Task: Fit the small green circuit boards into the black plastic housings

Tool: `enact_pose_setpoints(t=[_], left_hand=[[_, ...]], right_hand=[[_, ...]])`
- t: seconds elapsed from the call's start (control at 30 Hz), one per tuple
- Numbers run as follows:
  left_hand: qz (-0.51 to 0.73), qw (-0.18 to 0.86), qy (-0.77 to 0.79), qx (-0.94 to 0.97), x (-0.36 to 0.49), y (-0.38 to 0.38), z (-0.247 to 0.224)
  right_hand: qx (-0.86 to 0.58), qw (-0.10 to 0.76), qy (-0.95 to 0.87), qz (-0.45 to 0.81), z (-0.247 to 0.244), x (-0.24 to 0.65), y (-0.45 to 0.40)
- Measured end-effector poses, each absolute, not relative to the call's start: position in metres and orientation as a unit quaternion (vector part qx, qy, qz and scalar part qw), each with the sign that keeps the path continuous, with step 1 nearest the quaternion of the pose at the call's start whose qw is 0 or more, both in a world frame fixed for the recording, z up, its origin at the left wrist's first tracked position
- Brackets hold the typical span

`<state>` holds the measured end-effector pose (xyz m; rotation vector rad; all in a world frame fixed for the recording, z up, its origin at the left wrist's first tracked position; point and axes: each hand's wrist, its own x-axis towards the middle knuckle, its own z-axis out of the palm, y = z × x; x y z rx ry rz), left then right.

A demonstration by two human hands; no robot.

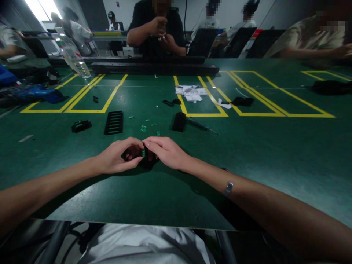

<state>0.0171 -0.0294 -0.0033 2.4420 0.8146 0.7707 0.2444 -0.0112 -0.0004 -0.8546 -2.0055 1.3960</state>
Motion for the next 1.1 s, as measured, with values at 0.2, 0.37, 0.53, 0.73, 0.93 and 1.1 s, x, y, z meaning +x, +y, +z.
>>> enact_pose_setpoints(t=[0.2, 0.37, 0.53, 0.73, 0.93, 1.1], left_hand=[[0.280, 0.241, 0.293, 0.882, 0.0166, -0.0298, -0.0012], [0.276, 0.235, 0.294, 0.885, 0.0165, -0.0298, 0.0000], [0.277, 0.228, 0.291, 0.887, 0.0160, -0.0290, -0.0016], [0.273, 0.235, 0.292, 0.886, 0.0155, -0.0287, -0.0026], [0.269, 0.225, 0.299, 0.887, 0.0160, -0.0291, -0.0012], [0.266, 0.230, 0.297, 0.888, 0.0162, -0.0287, -0.0018]], right_hand=[[-0.321, 0.267, -0.724, 0.549, 0.0048, 0.2429, -0.0136], [-0.318, 0.270, -0.720, 0.555, 0.0022, 0.2414, -0.0149], [-0.320, 0.268, -0.726, 0.547, 0.0003, 0.2420, -0.0142], [-0.321, 0.270, -0.737, 0.530, -0.0008, 0.2424, -0.0144], [-0.324, 0.268, -0.751, 0.509, -0.0017, 0.2418, -0.0139], [-0.319, 0.271, -0.762, 0.494, -0.0028, 0.2414, -0.0133]])
